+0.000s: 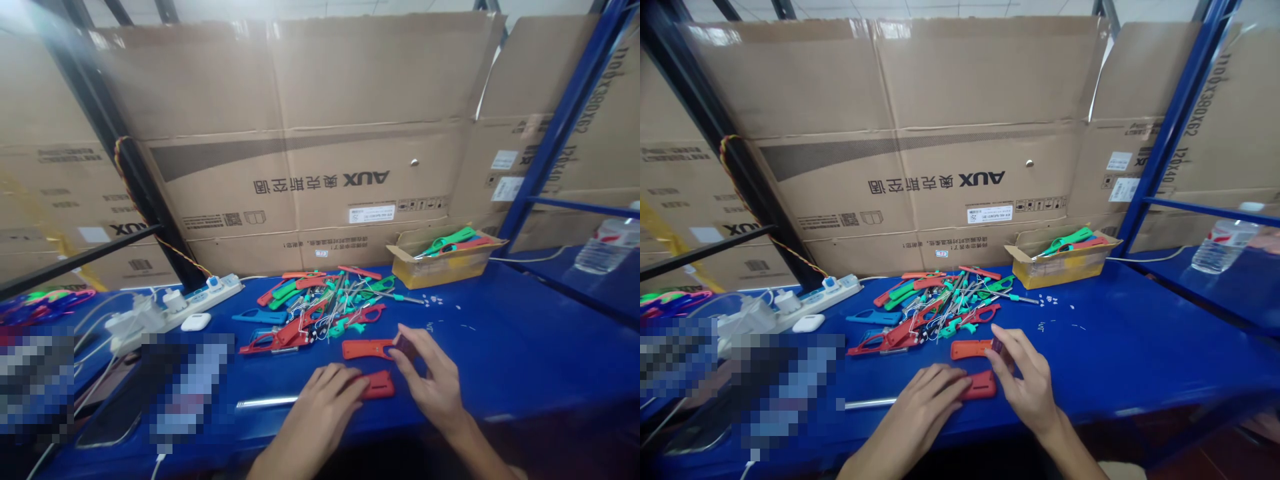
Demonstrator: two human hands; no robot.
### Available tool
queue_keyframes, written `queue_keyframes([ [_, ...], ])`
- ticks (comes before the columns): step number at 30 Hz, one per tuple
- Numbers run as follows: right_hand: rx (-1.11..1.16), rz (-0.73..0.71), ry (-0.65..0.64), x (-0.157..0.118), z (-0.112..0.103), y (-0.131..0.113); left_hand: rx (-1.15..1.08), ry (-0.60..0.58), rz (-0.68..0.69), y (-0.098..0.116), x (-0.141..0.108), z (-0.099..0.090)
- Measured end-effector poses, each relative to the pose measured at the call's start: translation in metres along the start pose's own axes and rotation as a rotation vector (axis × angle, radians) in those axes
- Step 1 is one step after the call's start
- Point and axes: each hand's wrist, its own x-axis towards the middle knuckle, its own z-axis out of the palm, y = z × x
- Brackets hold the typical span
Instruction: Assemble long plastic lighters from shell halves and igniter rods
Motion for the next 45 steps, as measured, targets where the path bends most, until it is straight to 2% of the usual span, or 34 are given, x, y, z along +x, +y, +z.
queue_keyframes([
  [3, 0.032, 0.082, 0.027, -0.005, 0.003, 0.002, -0.011, -0.007, 0.000, 0.000, 0.000, -0.001],
  [8, 0.164, 0.170, -0.045, -0.012, 0.004, 0.005, -0.005, 0.009, 0.009, 0.001, 0.000, -0.001],
  [10, 0.147, 0.135, -0.053, -0.010, 0.002, 0.004, 0.001, 0.008, 0.014, 0.000, -0.001, 0.000],
  [14, 0.082, -0.058, -0.053, -0.002, -0.001, 0.001, 0.004, 0.011, 0.017, -0.001, -0.001, 0.001],
  [16, 0.059, -0.103, -0.020, 0.001, -0.001, -0.001, -0.001, 0.007, 0.016, -0.001, 0.000, 0.001],
  [20, 0.041, -0.071, 0.032, -0.002, 0.000, 0.000, -0.017, -0.001, 0.008, -0.001, 0.000, 0.002],
  [27, 0.049, 0.008, 0.023, -0.010, 0.000, 0.004, -0.016, -0.006, 0.004, -0.002, 0.000, 0.001],
  [32, 0.014, -0.066, 0.027, -0.007, 0.001, 0.004, -0.028, -0.022, -0.002, -0.002, 0.001, 0.000],
  [40, 0.094, 0.088, -0.027, -0.011, 0.001, 0.002, -0.008, 0.003, 0.015, -0.001, 0.000, 0.002],
  [45, 0.044, -0.086, -0.033, -0.001, -0.002, -0.001, -0.004, 0.000, 0.017, -0.002, 0.000, 0.003],
])
